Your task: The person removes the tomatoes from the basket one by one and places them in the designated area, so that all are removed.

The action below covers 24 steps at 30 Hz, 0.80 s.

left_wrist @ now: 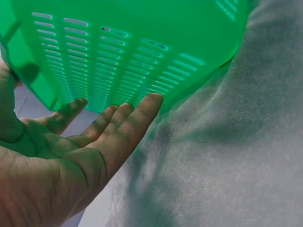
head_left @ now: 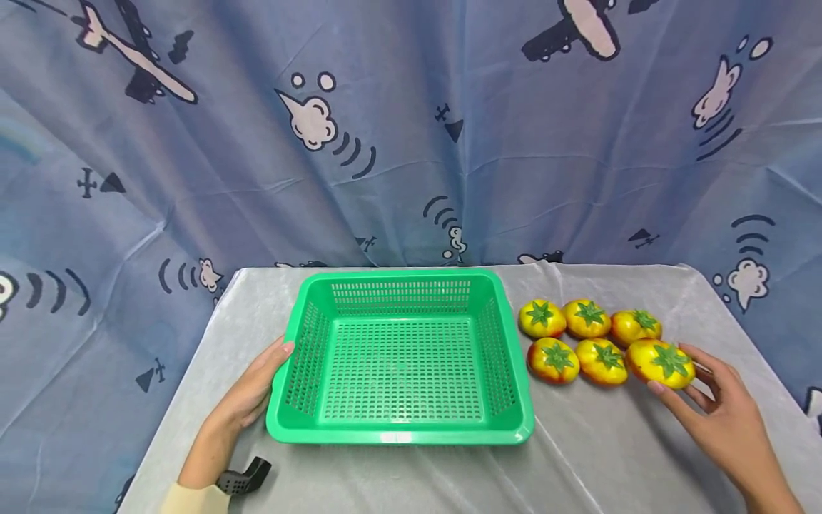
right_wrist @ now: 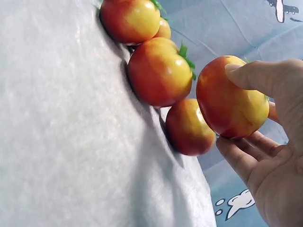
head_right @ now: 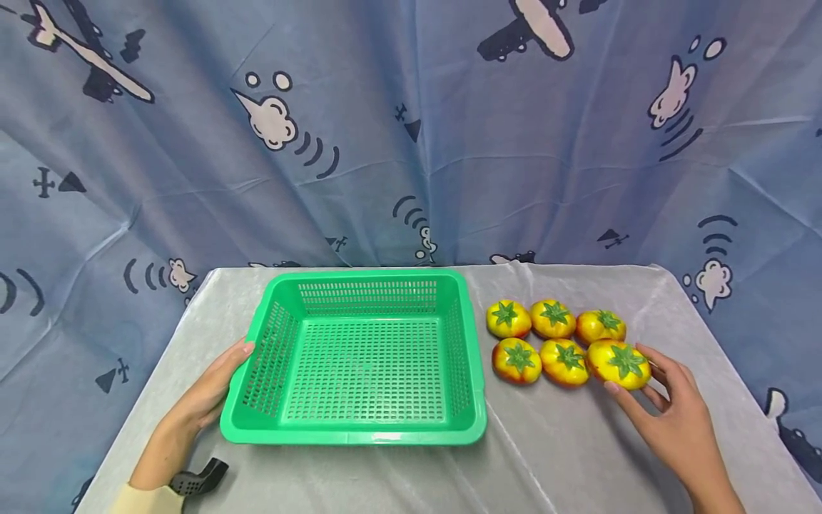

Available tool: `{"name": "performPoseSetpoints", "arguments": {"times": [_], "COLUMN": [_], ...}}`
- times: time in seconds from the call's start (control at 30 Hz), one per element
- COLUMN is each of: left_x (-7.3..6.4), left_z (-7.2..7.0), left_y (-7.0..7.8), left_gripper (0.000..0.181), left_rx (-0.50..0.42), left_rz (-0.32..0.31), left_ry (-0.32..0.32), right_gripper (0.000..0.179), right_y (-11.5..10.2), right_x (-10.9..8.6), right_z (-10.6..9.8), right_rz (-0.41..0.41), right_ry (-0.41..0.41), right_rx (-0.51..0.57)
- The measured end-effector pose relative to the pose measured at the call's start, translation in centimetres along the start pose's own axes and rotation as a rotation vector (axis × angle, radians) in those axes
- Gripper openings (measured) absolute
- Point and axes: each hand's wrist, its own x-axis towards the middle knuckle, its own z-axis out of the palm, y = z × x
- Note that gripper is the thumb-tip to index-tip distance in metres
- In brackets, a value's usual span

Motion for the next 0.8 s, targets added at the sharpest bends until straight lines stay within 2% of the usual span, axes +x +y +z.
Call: {"name": "performPoseSetpoints", "arguments": {"times": [0.17,0.37,0.53,0.8], "left_x": [0.1,0.1,0.2,0.0], "left_z": [0.0,-0.1,-0.1,0.0], "left_y": [0.1,0.3,0.4,0.2], "left_gripper": [0.074,0.074,0.074,0.074], "left_rx": [0.009,0.014,0.013,0.003], "left_rz": [-0.006,-0.011,-0.008,-0.013], "left_ry": [0.009,0.005,-0.005,0.0], "right_gripper": [0.083,0.085,0.086,0.085], "right_y": [1.3,1.8,2.2,3.2], "right_x": [0.3,0.6,0.7,0.7], "right_z": [0.4,0.4,0.4,0.7], "right_rz": [0.004,0.045,0.072,0.03], "right_ry": [0.003,-0.013,-0.031,-0.039], "right_rx": [0.01,-0.031,-0.025,-0.029]}}
